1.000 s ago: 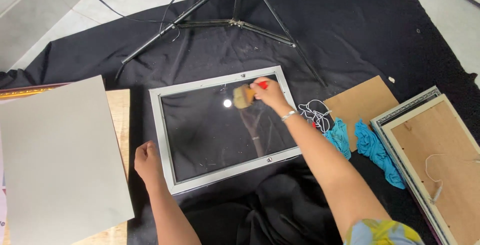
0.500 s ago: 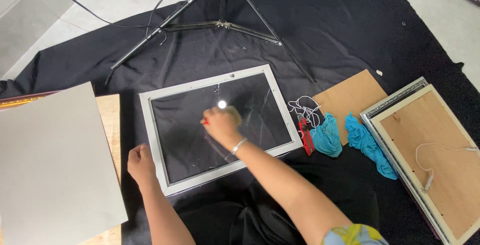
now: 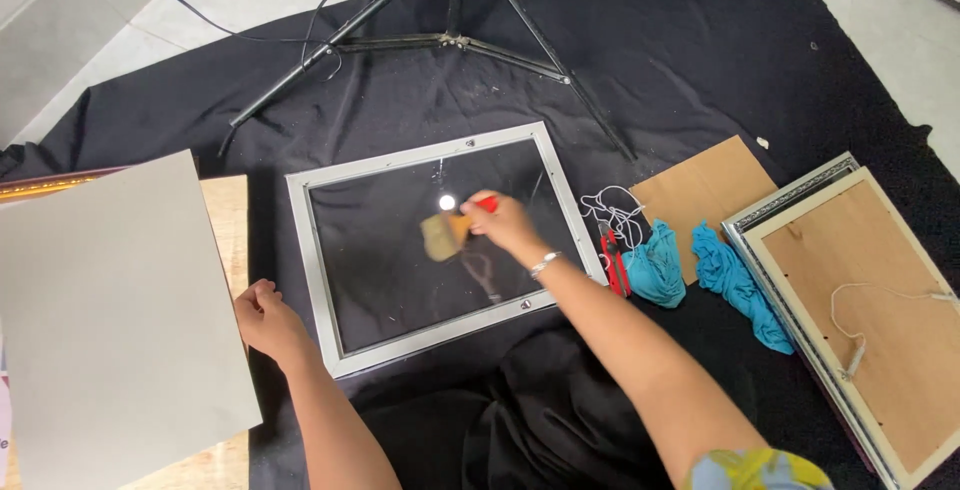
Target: The person cleans the glass of a picture frame with a brush and then uses a tool to remove the wooden backing and paper insert.
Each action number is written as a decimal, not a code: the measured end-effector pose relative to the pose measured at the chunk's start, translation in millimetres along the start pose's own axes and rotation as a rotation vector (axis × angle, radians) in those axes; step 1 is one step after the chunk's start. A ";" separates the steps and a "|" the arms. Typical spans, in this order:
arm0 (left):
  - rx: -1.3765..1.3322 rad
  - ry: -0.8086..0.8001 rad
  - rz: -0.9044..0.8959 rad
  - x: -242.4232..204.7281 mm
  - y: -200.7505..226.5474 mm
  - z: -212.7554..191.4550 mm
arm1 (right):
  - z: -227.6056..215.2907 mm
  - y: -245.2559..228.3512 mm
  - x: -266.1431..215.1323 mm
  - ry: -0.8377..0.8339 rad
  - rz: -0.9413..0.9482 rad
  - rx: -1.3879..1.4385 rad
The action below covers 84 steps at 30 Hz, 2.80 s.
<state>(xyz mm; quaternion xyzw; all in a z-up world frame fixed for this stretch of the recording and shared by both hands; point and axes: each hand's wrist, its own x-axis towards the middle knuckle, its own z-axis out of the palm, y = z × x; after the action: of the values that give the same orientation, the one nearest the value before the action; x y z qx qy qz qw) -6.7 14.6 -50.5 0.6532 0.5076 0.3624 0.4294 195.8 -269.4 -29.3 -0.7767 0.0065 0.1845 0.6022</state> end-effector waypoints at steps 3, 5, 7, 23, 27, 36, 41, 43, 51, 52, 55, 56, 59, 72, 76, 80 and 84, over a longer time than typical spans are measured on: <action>-0.008 -0.005 0.017 3.6 -11.6 5.8 | -99.4 17.4 28.5 0.193 -0.036 -0.138; -0.015 -0.008 0.021 3.5 -11.6 5.9 | -139.4 1.2 13.8 0.291 -0.184 -0.626; -0.020 -0.012 0.022 4.3 -14.0 7.1 | -159.7 -5.9 1.7 0.380 -0.329 -1.118; -0.025 0.076 -0.010 4.1 2.0 -12.2 | 162.1 -34.4 -144.5 -0.195 -0.571 -0.424; -0.011 0.090 0.019 16.3 -21.8 -6.1 | 146.3 -36.7 -134.9 -0.328 -0.329 -0.305; 0.008 0.050 0.008 9.2 -15.5 -5.3 | -84.7 -34.0 -33.3 0.065 -0.136 -0.771; 0.000 0.035 0.011 8.8 -17.6 -4.7 | -130.8 -43.5 -42.6 0.416 -0.259 -0.859; 0.010 0.030 0.017 10.8 -21.7 -4.3 | -123.5 -50.8 -52.3 0.431 -0.199 -0.731; 0.049 -0.031 0.069 9.1 -24.6 -4.6 | -64.4 -59.5 -70.2 0.113 -0.091 -0.534; 0.048 -0.031 0.067 8.5 -23.9 -2.2 | -55.3 -60.4 -75.4 0.113 -0.092 -0.536; 0.072 -0.043 0.066 7.8 -22.1 -2.1 | -28.2 -63.2 -92.5 -0.051 -0.114 -0.531; 0.069 -0.044 0.055 6.9 -20.0 -2.4 | -22.6 -66.1 -97.3 -0.144 -0.123 -0.514; 0.074 -0.048 0.054 6.8 -18.7 -6.1 | -23.3 -62.8 -92.8 -0.286 -0.125 -0.516; 0.081 -0.076 0.016 4.5 -10.5 -4.9 | -126.0 2.1 -17.0 0.249 -0.143 -1.189; 0.086 -0.088 0.005 -1.3 -8.3 -6.8 | -54.2 -10.5 -50.4 0.036 -0.146 -1.086; 0.076 -0.094 -0.028 4.0 -4.7 -4.0 | -17.4 -48.8 -79.6 -0.292 -0.208 -0.959; 0.071 -0.099 -0.048 -1.2 2.1 -6.0 | -39.8 -87.0 -92.2 -0.394 -0.064 -0.621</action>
<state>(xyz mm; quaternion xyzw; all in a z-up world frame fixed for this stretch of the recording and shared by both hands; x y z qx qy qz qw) -11.6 14.3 -46.4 0.6728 0.5139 0.3007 0.4391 141.2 -302.4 87.2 -0.8718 -0.1904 0.3049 0.3328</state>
